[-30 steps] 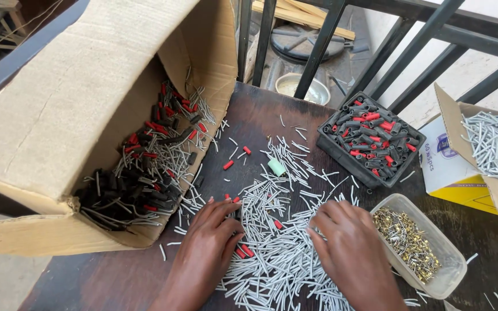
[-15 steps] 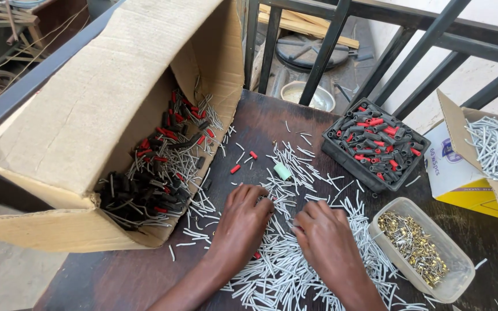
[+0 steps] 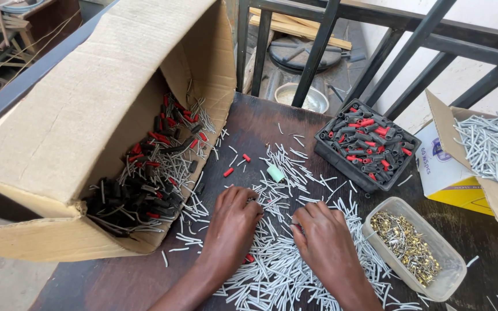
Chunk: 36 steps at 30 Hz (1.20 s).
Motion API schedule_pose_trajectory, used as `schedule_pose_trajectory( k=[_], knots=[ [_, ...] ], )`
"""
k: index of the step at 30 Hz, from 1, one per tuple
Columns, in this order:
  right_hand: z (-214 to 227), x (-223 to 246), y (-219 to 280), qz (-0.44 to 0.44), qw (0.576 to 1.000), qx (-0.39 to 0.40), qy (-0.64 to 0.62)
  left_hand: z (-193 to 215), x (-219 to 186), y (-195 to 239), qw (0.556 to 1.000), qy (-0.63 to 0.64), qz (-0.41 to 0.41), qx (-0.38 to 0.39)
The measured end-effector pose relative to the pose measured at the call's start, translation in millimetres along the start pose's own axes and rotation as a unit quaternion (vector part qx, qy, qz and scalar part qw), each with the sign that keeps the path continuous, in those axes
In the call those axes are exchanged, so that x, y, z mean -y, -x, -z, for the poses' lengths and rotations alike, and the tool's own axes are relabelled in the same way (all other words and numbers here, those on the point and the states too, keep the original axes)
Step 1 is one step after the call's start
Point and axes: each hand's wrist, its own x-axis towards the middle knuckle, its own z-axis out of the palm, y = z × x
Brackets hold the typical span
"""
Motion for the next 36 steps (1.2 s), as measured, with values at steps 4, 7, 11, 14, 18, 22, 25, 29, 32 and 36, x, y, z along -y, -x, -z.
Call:
schedule_pose_trajectory(
  k=[4,7,11,14,18,22,25,29,32,36],
  knots=[
    [0.5,0.5,0.1,0.015,1.000,-0.019,0.005,2.8,3.6,1.1,0.999,0.009,-0.021,-0.026],
    [6.2,2.3,0.5,-0.011,1.000,0.017,-0.023,13.9,0.1,0.8,0.995,0.083,-0.020,-0.051],
    [23.6,3.2,1.5,-0.017,0.994,-0.036,-0.105,34.6,-11.6,-1.9,0.972,0.223,0.042,-0.063],
    [51.8,5.9,8.1,-0.052,0.979,-0.043,-0.193,43.6,-24.4,-3.6,0.945,0.308,0.092,-0.066],
    [74.6,1.8,29.8,-0.027,0.964,-0.066,-0.255,49.5,-47.6,-8.7,0.903,0.377,0.204,0.030],
    [92.6,-22.0,68.4,0.003,0.954,-0.090,-0.285,27.5,-73.0,-15.1,0.922,0.375,0.091,0.030],
    [118.8,-56.1,94.3,-0.171,0.950,-0.117,-0.233,6.8,-102.8,-38.2,0.919,0.391,-0.019,0.053],
    [122.6,-148.0,126.3,-0.322,0.883,-0.247,-0.237,-34.6,-151.6,-81.4,0.926,0.352,-0.108,0.086],
    [73.9,-363.1,132.1,-0.356,0.867,-0.273,-0.217,-61.3,-178.4,-111.1,0.945,0.289,-0.113,0.107],
    [109.7,-416.8,108.5,-0.143,0.941,-0.278,-0.131,-50.0,-191.4,-129.8,0.960,0.243,-0.089,0.102]
  ],
)
